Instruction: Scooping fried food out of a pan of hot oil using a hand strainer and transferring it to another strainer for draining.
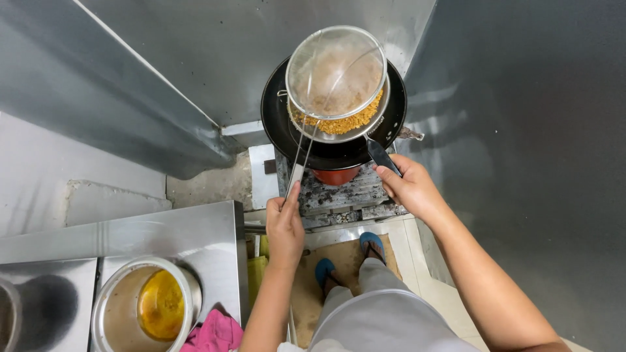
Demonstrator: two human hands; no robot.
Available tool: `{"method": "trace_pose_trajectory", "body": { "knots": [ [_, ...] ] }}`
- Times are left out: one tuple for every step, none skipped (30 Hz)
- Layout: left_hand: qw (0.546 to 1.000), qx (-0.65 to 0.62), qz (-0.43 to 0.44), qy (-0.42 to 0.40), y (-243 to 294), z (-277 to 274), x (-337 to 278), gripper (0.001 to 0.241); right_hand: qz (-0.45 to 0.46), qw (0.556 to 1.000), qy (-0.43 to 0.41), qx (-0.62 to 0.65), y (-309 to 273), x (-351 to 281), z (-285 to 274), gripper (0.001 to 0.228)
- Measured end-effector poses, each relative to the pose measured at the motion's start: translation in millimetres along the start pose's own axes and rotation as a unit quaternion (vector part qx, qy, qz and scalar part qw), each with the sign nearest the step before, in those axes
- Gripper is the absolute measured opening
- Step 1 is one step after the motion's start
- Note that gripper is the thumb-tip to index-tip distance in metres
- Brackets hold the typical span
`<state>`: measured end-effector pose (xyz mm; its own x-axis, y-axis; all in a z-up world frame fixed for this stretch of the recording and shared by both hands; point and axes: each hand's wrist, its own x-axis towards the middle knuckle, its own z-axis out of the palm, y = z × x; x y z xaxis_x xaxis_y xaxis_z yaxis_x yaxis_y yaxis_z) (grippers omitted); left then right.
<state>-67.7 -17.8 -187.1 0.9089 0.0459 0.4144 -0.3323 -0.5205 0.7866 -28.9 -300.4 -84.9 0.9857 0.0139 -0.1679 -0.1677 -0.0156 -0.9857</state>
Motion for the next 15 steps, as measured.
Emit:
{"method": "trace_pose_trajectory", "body": {
  "knots": [
    [1.000, 0.000, 0.000, 0.001, -2.4, 0.1, 1.2, 0.058, 0.000, 1.000, 0.000, -0.001, 1.4, 1.0, 0.3, 0.015],
    [1.000, -0.008, -0.006, -0.009, -4.7, 0.3, 2.4, 0.057, 0.001, 1.000, 0.000, -0.003, 2.7, 2.1, 0.6, 0.015],
    [1.000, -0.015, -0.014, -0.019, -6.4, -0.7, 2.8, 0.057, 0.004, 1.000, 0.001, -0.006, 3.8, 2.2, 1.3, 0.015],
    [1.000, -0.015, -0.015, -0.019, -1.8, -1.4, 6.3, 0.057, 0.005, 1.000, 0.000, -0.006, 1.5, 3.2, 0.7, 0.015],
    [1.000, -0.010, -0.008, -0.014, 2.8, -3.0, 7.5, 0.057, 0.006, 1.000, 0.001, -0.014, 0.4, 3.1, 0.8, 0.015],
    [1.000, -0.005, 0.000, -0.009, 7.3, -4.5, 8.8, 0.058, 0.006, 1.000, 0.001, -0.022, -0.5, 3.0, 0.8, 0.016],
    [1.000, -0.005, -0.001, -0.008, 10.3, -6.4, 11.5, 0.058, 0.006, 1.000, 0.000, -0.023, 1.8, 5.2, 0.1, 0.016],
    [1.000, 0.000, -0.004, -0.020, 13.4, -8.5, 14.1, 0.059, 0.005, 1.000, 0.001, -0.018, 4.0, 7.2, -0.6, 0.016],
    [0.999, 0.005, -0.008, -0.034, 17.4, -11.8, 14.6, 0.059, 0.005, 1.000, 0.003, -0.013, 6.6, 6.8, -0.9, 0.017],
    [0.999, 0.005, -0.010, -0.034, 18.8, -13.5, 21.1, 0.059, 0.007, 1.000, 0.002, -0.014, 3.2, 8.0, -1.6, 0.017],
    [0.999, -0.015, -0.003, -0.037, 19.4, -15.8, 25.4, 0.057, 0.002, 1.000, 0.001, -0.011, 1.7, 8.5, -1.5, 0.016],
    [0.999, -0.035, 0.004, -0.041, 19.7, -18.1, 29.8, 0.054, -0.004, 1.000, -0.001, -0.008, 0.2, 9.4, -1.3, 0.016],
    [0.999, -0.036, 0.003, -0.041, 41.7, -22.9, 37.9, 0.054, -0.002, 1.000, -0.001, -0.008, -10.7, 8.1, -1.1, 0.016],
    [0.988, -0.142, -0.052, -0.026, 63.6, -27.9, 46.1, 0.051, -0.006, 1.000, -0.001, -0.016, -21.7, 6.8, -0.6, 0.018],
    [0.963, -0.244, -0.110, -0.009, 85.2, -34.2, 50.9, 0.049, -0.008, 1.000, -0.004, -0.023, -30.7, 3.8, 1.2, 0.020]
  ]
}}
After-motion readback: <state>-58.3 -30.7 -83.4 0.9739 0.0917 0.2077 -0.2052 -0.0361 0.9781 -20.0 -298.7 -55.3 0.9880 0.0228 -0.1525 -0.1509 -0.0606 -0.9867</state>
